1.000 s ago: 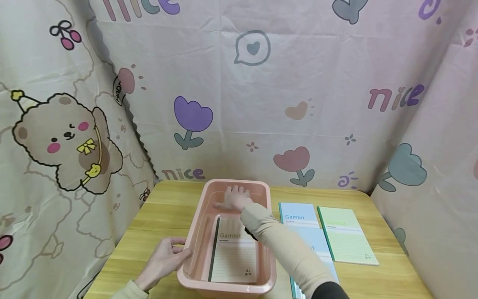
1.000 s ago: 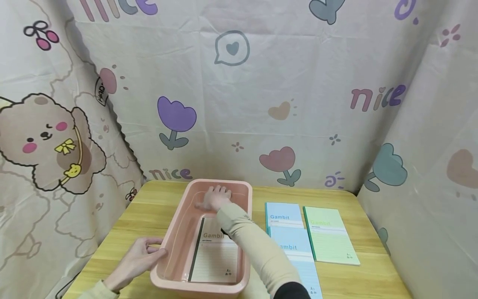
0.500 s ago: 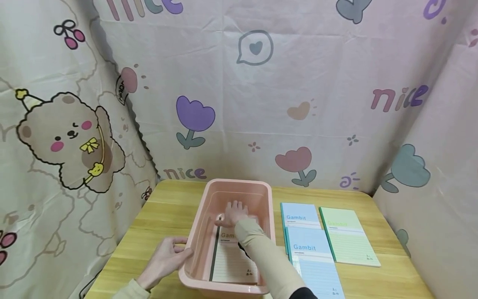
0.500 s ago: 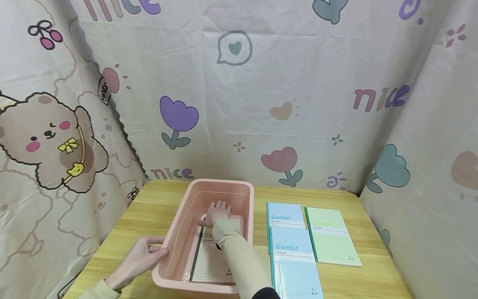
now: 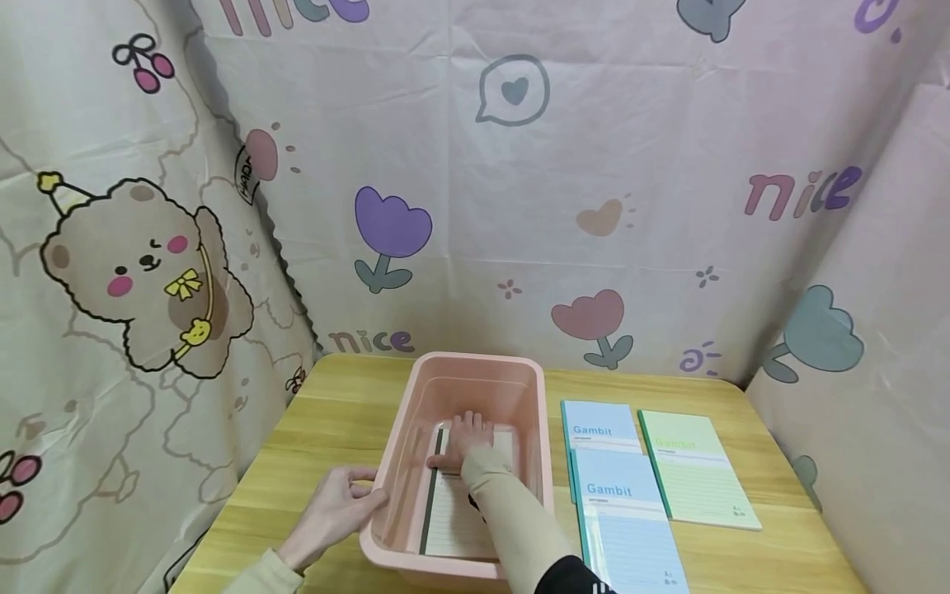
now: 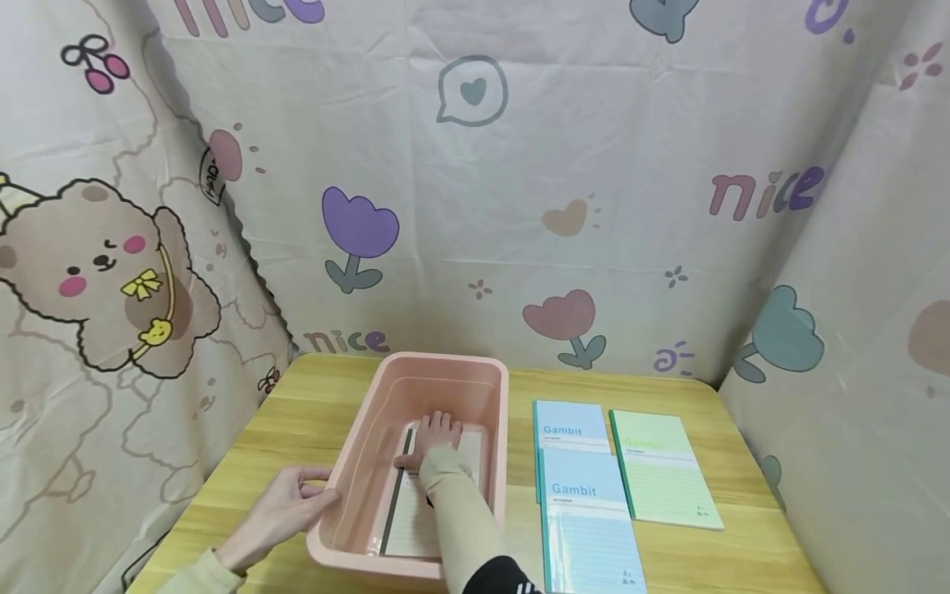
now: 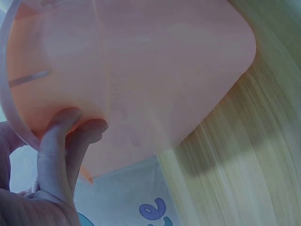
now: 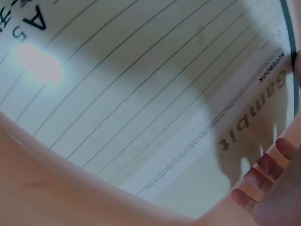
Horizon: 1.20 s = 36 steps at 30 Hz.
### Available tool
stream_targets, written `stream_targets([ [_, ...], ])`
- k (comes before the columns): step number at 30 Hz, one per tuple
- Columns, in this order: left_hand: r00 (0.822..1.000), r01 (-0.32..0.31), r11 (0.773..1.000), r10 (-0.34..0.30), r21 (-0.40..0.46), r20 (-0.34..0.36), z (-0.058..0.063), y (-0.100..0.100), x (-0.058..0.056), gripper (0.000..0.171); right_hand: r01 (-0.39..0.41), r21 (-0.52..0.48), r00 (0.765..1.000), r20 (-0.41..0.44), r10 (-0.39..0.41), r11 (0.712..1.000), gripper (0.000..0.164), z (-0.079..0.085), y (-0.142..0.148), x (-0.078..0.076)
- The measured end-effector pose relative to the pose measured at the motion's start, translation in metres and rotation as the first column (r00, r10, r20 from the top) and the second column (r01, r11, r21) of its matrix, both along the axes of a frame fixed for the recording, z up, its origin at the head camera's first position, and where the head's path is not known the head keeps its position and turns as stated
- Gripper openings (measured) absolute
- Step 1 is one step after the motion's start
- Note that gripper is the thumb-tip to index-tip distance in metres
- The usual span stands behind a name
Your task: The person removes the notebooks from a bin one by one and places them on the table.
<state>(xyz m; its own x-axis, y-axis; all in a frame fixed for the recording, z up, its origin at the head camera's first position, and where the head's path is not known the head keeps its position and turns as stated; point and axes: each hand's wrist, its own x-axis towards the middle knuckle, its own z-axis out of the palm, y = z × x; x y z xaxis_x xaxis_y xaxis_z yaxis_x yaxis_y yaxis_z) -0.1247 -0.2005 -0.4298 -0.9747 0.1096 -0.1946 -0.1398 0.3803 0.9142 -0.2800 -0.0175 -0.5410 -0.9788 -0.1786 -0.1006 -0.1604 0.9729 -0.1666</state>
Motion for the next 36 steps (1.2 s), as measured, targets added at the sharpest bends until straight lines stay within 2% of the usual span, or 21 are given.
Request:
stream_targets([
  [4, 1.000, 0.007, 1.000, -0.007, 0.008, -0.014, 0.001, 0.000, 0.001, 0.050, -0.005, 0.079, 0.999, -0.037, 0.008, 0.997, 0.102, -0.008, -0.002, -0.003],
  [10, 1.000, 0.005, 1.000, -0.005, 0.010, -0.024, 0.000, 0.001, 0.002, 0.050, -0.006, 0.118, 0.998, -0.057, 0.013, 0.993, 0.105, -0.015, -0.003, -0.005],
  [20, 0.999, -0.027, 1.000, 0.027, -0.015, -0.028, 0.000, 0.001, 0.003, 0.050, 0.004, 0.132, 0.998, -0.066, 0.005, 0.991, 0.107, -0.017, -0.006, -0.007],
  [26, 0.999, -0.022, 1.000, 0.022, -0.010, -0.033, 0.000, 0.001, 0.004, 0.051, 0.024, 0.138, 0.997, -0.074, -0.014, 0.990, 0.106, -0.018, -0.007, -0.007],
  [36, 1.000, -0.020, 1.000, 0.020, -0.003, -0.020, 0.000, 0.001, 0.002, 0.052, 0.031, 0.111, 0.995, -0.093, -0.020, 0.993, 0.103, -0.012, -0.007, -0.004],
])
